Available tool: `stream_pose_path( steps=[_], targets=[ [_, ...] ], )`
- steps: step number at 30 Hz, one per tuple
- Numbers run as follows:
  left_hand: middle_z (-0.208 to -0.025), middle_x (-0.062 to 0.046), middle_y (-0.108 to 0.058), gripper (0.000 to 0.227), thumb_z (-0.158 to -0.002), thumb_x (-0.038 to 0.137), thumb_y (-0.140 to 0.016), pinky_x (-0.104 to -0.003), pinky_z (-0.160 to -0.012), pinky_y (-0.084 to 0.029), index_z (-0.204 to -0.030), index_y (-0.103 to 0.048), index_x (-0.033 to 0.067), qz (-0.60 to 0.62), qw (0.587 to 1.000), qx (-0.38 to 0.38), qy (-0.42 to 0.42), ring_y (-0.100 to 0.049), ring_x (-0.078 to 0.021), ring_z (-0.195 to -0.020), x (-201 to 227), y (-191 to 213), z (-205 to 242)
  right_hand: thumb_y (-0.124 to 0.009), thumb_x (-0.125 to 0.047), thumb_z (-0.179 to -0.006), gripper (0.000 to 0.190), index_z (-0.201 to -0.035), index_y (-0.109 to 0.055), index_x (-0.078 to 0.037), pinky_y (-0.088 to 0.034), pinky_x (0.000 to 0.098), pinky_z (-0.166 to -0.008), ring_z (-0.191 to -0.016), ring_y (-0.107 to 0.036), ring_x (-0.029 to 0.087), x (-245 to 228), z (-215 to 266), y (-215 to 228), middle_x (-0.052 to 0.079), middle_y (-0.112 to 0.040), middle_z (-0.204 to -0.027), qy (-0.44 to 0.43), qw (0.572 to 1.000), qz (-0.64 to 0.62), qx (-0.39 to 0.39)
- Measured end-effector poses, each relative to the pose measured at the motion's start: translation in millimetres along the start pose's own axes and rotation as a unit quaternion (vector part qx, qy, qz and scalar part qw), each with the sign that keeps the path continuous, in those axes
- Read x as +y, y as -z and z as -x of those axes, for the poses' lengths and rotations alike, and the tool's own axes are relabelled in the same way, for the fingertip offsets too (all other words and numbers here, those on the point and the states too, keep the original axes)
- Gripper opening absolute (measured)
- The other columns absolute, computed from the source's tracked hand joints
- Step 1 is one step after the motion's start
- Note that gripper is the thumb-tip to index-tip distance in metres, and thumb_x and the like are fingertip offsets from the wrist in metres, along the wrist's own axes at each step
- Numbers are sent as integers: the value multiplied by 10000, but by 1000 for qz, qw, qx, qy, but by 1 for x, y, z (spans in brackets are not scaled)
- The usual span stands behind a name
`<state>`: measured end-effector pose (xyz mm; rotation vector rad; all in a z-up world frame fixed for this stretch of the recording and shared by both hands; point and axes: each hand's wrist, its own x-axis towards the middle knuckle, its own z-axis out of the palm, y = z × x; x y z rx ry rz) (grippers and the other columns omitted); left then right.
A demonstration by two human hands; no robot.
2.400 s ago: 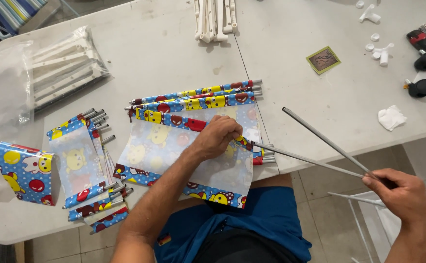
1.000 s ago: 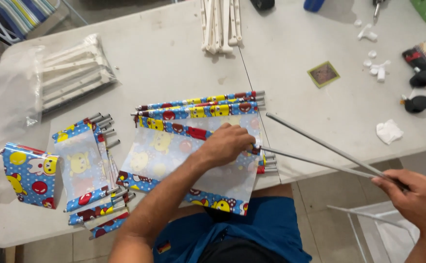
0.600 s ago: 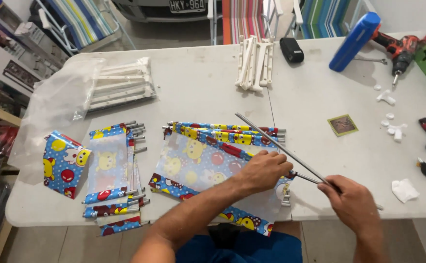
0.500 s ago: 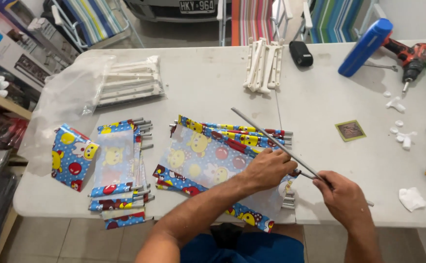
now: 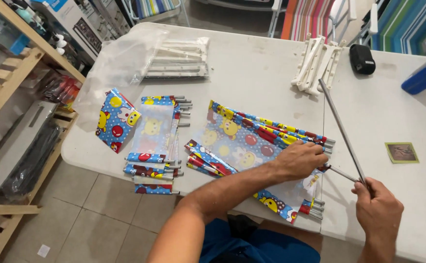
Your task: The person is inserting metal support rods into the fabric sleeves of a portable shelving unit.
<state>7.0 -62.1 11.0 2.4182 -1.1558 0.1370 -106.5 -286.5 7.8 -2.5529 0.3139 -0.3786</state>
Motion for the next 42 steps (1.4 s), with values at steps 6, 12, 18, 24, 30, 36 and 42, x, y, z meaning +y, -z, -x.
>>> stream_pose_path(
  steps=[6,12,18,24,30,36,42],
  targets=[
    [-900,-49,-657,234,-1029,238,-487,-427,-786,-492,-1010,-703,150,-8,1000,-7,-10,-635,-222,-856,-4,-10,-8,-665,-179,-1060,201,-1196,-759,-65,-495,380,-953,-995,-712,210,-24,-3,-6,48,-782,-934,-8,1000,-14,-16],
    [-956,-53,-695,190,-995,244,-539,-449,-852,-504,-1038,-704,161,-14,1000,-12,-15,-666,-251,-928,-2,-15,-10,-664,-188,-1049,188,-1183,-752,-88,-511,356,-917,-962,-717,186,-34,-4,-18,17,-777,-926,19,999,-26,-6],
    [-951,-52,-687,201,-988,264,-533,-459,-848,-506,-1017,-706,167,-13,1000,-6,-19,-676,-262,-924,-4,-19,-11,-644,-161,-1049,204,-1185,-754,-57,-520,357,-929,-961,-717,196,-57,-3,-14,64,-783,-947,-17,997,-65,-44],
    [-951,-48,-682,198,-1002,249,-525,-443,-864,-506,-1025,-707,174,-10,1000,-17,-17,-671,-244,-919,-2,-18,-12,-657,-155,-1037,206,-1192,-752,-58,-516,353,-920,-961,-713,189,-61,-4,-17,61,-779,-948,-14,996,-78,-42],
    [-948,-52,-685,192,-993,265,-545,-444,-867,-518,-1017,-718,184,-3,1000,-22,-19,-680,-244,-940,-14,-20,-12,-657,-161,-1041,186,-1176,-750,-74,-516,341,-911,-961,-710,170,-50,-6,-24,37,-781,-970,-23,994,-91,-51],
    [-1073,-28,-688,155,-889,278,-698,-494,-831,-514,-1044,-694,263,16,987,130,-94,-678,-247,-1056,-30,-30,12,-683,-171,-1037,279,-1277,-720,-34,-472,379,-875,-884,-605,218,22,40,8,83,-671,-960,-45,994,-84,43],
    [-1141,-103,-733,223,-979,252,-638,-501,-1024,-444,-1105,-755,111,104,988,-116,-8,-662,-259,-1066,25,38,101,-640,-13,-1036,296,-1328,-668,25,-573,314,-831,-809,-632,194,82,133,73,145,-704,-974,-208,948,-241,2]
  ],
)
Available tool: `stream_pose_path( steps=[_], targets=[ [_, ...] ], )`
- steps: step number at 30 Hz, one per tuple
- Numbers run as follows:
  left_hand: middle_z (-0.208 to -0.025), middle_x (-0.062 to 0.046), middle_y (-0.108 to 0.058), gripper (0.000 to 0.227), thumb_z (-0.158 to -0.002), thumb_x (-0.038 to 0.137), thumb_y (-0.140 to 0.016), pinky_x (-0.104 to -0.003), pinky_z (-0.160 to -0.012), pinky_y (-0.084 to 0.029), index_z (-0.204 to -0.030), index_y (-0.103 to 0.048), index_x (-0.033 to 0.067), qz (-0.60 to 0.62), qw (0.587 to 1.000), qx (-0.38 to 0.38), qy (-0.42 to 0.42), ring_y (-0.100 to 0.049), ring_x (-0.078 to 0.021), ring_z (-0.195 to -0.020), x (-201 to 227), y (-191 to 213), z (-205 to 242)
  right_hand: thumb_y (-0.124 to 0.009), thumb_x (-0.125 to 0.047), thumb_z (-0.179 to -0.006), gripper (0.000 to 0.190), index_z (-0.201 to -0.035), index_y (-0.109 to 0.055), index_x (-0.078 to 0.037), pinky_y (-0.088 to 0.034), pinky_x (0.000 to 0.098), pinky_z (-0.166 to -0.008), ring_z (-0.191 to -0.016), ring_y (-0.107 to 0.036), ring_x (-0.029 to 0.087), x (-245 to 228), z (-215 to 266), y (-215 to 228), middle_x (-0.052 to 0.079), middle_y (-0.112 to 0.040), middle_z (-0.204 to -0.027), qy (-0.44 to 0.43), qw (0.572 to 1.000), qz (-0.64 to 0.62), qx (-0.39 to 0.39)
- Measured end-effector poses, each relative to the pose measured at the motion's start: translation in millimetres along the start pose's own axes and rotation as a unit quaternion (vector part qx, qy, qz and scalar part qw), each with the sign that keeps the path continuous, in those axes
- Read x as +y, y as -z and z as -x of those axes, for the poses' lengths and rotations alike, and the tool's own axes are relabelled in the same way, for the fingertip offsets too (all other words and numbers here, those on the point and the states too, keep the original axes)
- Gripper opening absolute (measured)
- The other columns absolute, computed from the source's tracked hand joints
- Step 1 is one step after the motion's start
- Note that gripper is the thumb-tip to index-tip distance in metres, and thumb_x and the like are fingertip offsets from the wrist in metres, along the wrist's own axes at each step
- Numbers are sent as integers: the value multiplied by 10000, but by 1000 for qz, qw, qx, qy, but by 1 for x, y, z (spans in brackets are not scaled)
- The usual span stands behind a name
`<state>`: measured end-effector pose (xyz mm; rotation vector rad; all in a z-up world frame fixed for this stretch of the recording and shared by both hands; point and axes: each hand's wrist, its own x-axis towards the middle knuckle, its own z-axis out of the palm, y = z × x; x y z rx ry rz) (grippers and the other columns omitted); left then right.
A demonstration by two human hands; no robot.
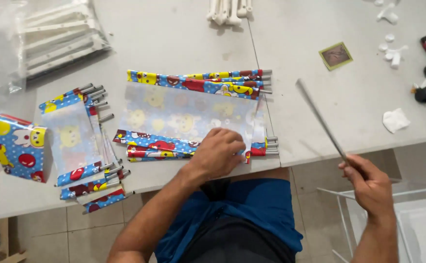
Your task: The person is inserting metal support rods into the fabric sleeves of a portable shelving unit.
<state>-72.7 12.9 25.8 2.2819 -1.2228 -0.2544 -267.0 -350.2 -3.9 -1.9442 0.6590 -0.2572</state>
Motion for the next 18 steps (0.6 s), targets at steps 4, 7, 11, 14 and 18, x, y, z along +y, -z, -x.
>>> stream_pose_path(
  steps=[4,7,11,14,18],
  targets=[
    [-1244,-109,-685,291,-912,287,-739,-505,-1069,-410,-1147,-732,117,8,1000,22,2,-597,-299,-1187,-6,-28,27,-740,-20,-902,204,-1087,-813,-65,-500,267,-956,-1022,-693,147,37,30,37,53,-792,-1066,15,986,144,-86],
    [-1162,-100,-710,171,-914,216,-750,-493,-1046,-444,-1035,-752,95,27,995,95,-12,-632,-279,-1108,-10,-38,32,-777,-47,-873,180,-1042,-837,-49,-511,265,-937,-1010,-715,153,40,44,35,67,-811,-1045,-16,984,145,-99],
    [-1040,-66,-735,69,-905,148,-762,-538,-1070,-463,-882,-720,98,76,983,167,-5,-685,-232,-1000,-14,-49,33,-791,-68,-845,205,-1034,-868,-57,-554,305,-903,-1004,-747,186,24,44,20,81,-839,-1049,-71,976,162,-129],
    [-1035,-76,-740,59,-911,136,-756,-544,-1084,-470,-887,-717,99,91,982,167,10,-691,-225,-1009,-14,-50,33,-799,-72,-848,184,-1018,-868,-59,-521,261,-791,-907,-716,147,37,38,12,55,-830,-995,-59,978,142,-139],
    [-1027,-85,-737,68,-913,129,-755,-538,-1081,-483,-889,-709,84,93,980,177,8,-693,-231,-992,-14,-50,34,-792,-86,-856,190,-1030,-865,-63,-534,272,-806,-920,-728,151,33,34,8,58,-830,-1002,-50,975,148,-158]
  ],
)
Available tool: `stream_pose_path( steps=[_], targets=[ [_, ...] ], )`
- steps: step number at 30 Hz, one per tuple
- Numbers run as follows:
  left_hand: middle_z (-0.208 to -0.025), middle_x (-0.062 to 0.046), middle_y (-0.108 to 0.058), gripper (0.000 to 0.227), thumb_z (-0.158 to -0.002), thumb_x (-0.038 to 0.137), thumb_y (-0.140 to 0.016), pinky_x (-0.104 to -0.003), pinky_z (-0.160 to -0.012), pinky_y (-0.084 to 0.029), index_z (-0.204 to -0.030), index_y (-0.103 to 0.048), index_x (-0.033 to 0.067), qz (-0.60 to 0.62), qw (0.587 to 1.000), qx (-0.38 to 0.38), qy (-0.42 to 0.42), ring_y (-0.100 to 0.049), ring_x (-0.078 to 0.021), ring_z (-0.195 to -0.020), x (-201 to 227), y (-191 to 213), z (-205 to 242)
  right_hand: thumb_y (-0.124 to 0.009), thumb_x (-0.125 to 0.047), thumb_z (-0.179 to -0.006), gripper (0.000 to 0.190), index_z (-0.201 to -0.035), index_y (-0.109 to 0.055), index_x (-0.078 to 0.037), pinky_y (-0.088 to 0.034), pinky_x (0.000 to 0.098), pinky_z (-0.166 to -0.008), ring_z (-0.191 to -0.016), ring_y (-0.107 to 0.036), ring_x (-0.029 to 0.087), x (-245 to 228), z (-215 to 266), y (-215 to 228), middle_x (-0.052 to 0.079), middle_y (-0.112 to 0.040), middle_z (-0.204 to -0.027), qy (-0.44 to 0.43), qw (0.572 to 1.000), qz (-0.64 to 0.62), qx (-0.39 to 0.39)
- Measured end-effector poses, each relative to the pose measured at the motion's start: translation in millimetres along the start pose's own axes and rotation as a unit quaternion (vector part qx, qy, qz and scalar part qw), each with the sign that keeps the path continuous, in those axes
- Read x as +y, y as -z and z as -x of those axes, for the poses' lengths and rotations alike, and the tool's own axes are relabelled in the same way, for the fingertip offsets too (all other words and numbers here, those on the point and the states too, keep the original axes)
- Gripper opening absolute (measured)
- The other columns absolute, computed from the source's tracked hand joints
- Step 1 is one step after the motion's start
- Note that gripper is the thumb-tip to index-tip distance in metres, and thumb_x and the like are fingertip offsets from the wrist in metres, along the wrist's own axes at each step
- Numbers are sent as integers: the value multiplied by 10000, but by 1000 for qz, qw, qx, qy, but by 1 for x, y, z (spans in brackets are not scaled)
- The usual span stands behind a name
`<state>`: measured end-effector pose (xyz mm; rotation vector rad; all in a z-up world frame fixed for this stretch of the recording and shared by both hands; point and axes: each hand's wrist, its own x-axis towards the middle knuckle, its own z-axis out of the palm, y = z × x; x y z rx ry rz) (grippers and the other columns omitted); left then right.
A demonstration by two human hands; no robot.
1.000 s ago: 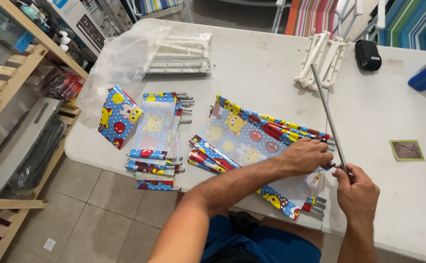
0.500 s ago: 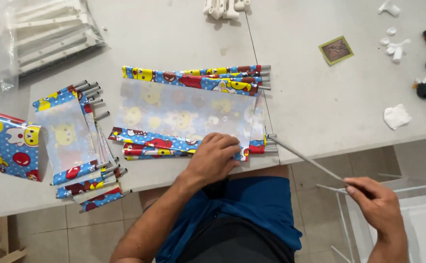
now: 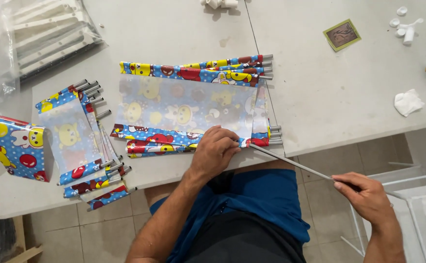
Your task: The person is inserting metal support rods into the fabric sleeves of a portable shelving unit.
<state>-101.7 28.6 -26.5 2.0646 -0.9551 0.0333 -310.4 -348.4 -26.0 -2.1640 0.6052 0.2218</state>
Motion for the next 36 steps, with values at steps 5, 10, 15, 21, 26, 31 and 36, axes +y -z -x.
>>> stream_pose_path(
  steps=[5,10,15,21,26,31,36],
  targets=[
    [-994,-67,-733,85,-923,156,-762,-540,-1078,-470,-886,-708,103,-7,999,16,-42,-695,-225,-973,1,0,0,-792,-101,-839,207,-1039,-847,-96,-577,262,-851,-927,-753,144,-7,-2,14,40,-830,-1007,87,995,55,13],
    [-953,-77,-742,73,-934,115,-758,-501,-1058,-478,-982,-705,101,-76,994,0,-74,-702,-237,-912,6,2,-2,-787,-95,-850,184,-1032,-815,-98,-595,257,-778,-880,-743,139,-42,-18,28,31,-804,-986,194,974,113,41],
    [-938,-81,-765,56,-977,94,-692,-448,-886,-505,-1024,-721,95,-122,986,8,-116,-698,-273,-853,14,3,-12,-736,-211,-880,173,-1014,-831,-157,-587,301,-784,-881,-772,129,-83,-51,25,-36,-835,-983,199,957,209,-1],
    [-997,-79,-759,196,-957,91,-656,-421,-739,-507,-1145,-713,81,-142,980,-9,-139,-701,-284,-847,32,-38,-24,-724,-241,-879,241,-1080,-778,-121,-576,337,-883,-905,-772,181,-155,-68,-37,10,-820,-1055,302,932,189,-69],
    [-886,-73,-711,102,-940,137,-550,-449,-703,-483,-1010,-623,125,-191,976,-65,-79,-675,-322,-790,43,-15,-32,-747,-100,-836,373,-1204,-690,-101,-617,291,-857,-862,-785,148,-156,-72,-50,37,-812,-1043,283,951,97,-84],
    [-864,-71,-714,112,-984,123,-561,-439,-656,-479,-960,-671,120,-223,974,-36,-33,-674,-300,-773,16,4,-17,-753,-466,-868,385,-1175,-799,-238,-586,382,-917,-1020,-770,195,-125,-77,-23,-21,-825,-1092,98,937,334,6],
    [-895,-88,-713,73,-962,134,-584,-451,-691,-497,-963,-655,118,-199,979,-17,-40,-680,-321,-822,21,-21,-21,-812,-274,-896,313,-1126,-792,-63,-590,358,-873,-874,-745,208,-124,-73,-57,89,-799,-986,173,961,214,37]
  ],
)
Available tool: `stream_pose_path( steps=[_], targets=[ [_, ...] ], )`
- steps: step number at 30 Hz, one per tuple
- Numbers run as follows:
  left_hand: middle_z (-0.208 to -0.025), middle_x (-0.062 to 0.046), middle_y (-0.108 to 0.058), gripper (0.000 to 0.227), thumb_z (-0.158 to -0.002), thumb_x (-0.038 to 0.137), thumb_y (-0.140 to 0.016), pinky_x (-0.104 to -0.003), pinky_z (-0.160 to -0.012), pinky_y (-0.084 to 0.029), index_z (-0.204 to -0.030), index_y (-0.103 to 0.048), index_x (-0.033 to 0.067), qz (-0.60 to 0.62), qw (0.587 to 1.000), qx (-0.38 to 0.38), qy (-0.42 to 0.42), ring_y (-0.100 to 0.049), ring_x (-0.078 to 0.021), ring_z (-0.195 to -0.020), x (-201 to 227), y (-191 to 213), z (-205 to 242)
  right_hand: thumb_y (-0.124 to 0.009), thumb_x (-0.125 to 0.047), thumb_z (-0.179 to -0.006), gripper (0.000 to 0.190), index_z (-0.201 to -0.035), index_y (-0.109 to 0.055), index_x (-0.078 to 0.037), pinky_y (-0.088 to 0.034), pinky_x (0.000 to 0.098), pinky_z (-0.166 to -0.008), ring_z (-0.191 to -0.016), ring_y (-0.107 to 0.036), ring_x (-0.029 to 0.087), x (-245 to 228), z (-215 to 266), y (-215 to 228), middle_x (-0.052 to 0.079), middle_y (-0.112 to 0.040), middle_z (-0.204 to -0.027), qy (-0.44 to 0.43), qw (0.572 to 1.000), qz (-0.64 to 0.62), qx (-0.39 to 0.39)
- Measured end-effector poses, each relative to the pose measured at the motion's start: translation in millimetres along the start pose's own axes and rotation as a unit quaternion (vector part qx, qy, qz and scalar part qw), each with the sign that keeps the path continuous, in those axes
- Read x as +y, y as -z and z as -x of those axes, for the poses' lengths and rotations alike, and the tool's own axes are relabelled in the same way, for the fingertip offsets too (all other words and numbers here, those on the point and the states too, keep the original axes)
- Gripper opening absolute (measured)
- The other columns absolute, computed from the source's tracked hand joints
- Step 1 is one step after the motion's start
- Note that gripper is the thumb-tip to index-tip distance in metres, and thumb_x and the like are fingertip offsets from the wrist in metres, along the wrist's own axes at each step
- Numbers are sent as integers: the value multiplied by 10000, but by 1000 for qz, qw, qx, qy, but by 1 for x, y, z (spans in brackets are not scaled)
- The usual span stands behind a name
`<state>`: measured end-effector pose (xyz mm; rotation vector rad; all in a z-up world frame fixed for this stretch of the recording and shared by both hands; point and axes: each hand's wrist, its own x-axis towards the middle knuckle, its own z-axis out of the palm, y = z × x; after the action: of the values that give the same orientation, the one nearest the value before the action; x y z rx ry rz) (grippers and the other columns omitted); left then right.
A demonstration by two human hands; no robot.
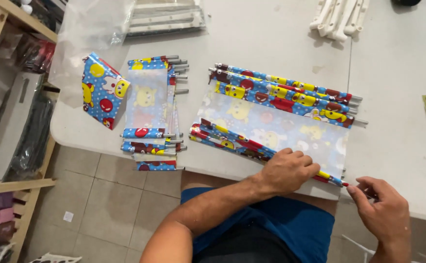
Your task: The person is inserting metal support rods into the fabric sleeves of a portable shelving unit.
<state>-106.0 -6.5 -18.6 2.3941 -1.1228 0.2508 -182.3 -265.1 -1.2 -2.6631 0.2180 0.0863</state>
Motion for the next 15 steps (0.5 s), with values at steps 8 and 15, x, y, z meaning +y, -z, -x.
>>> stream_pose_path(
  steps=[8,15],
  targets=[
    [-863,-87,-683,79,-979,184,-610,-442,-656,-463,-971,-647,115,14,998,59,23,-664,-327,-790,11,-29,3,-703,-91,-1048,60,-1078,-715,-39,-513,376,-852,-885,-623,251,-43,-8,-30,118,-700,-1093,115,984,-89,101],
    [-848,-90,-674,83,-970,191,-631,-451,-677,-475,-940,-640,113,16,995,90,35,-660,-329,-788,19,-11,12,-739,-122,-1073,94,-1009,-710,-59,-501,392,-859,-926,-644,251,-37,-22,-29,89,-702,-1029,142,982,-23,125]
  ],
)
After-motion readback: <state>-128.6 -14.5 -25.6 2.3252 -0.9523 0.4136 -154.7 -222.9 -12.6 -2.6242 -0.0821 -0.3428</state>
